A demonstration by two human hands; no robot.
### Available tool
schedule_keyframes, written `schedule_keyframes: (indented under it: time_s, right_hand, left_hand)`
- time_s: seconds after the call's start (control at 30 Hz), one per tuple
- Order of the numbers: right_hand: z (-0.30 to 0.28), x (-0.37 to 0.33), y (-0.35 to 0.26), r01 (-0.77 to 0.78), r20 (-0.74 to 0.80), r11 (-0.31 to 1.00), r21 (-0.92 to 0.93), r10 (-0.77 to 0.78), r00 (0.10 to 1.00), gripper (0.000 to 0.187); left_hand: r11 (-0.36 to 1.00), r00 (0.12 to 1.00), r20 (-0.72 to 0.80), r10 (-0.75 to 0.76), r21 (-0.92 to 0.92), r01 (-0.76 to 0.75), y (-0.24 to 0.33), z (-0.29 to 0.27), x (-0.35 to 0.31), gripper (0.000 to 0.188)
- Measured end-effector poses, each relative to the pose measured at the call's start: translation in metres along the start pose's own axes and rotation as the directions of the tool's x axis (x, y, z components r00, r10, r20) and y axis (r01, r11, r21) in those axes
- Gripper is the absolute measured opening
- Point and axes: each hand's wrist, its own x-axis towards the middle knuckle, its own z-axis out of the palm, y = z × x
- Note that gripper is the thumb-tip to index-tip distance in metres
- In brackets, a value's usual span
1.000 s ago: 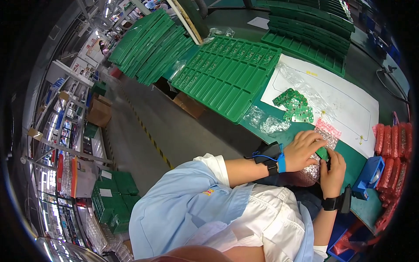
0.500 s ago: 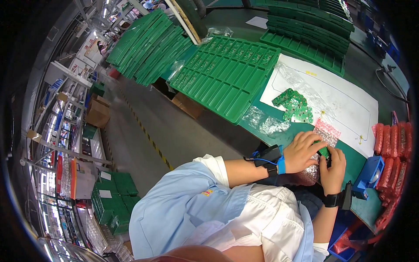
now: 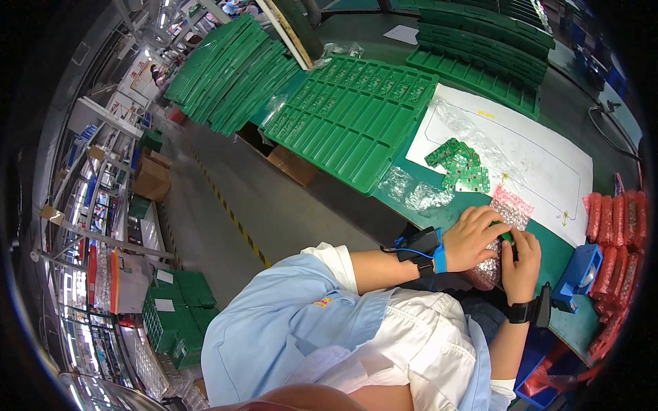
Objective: The person picks up circuit boards from a green tray and places them onto bubble wrap. They roll the bubble wrap around the boards and then wrap the bundle in red plastic film.
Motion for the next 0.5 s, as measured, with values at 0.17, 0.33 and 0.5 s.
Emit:
schedule_keyframes:
  time_s: [0.17,0.33,0.5]
  right_hand:
    - [0.003,0.0,0.023,-0.045,-0.102,0.999,0.028,0.047,0.994,0.017]
    - [-0.003,0.014,0.01,-0.154,-0.072,0.945,0.287,0.182,0.981,0.019]
    - [-0.006,0.007,0.009,-0.107,-0.089,0.952,0.286,0.137,0.987,0.021]
  left_hand:
    - [0.998,0.995,0.094,-0.021,0.064,0.015,-0.001,0.006,0.007,0.069]
    - [0.996,0.998,0.065,-0.015,0.083,0.009,-0.007,-0.008,0.007,0.072]
    - [0.996,0.997,0.063,0.032,0.084,-0.038,-0.008,0.001,0.007,0.07]
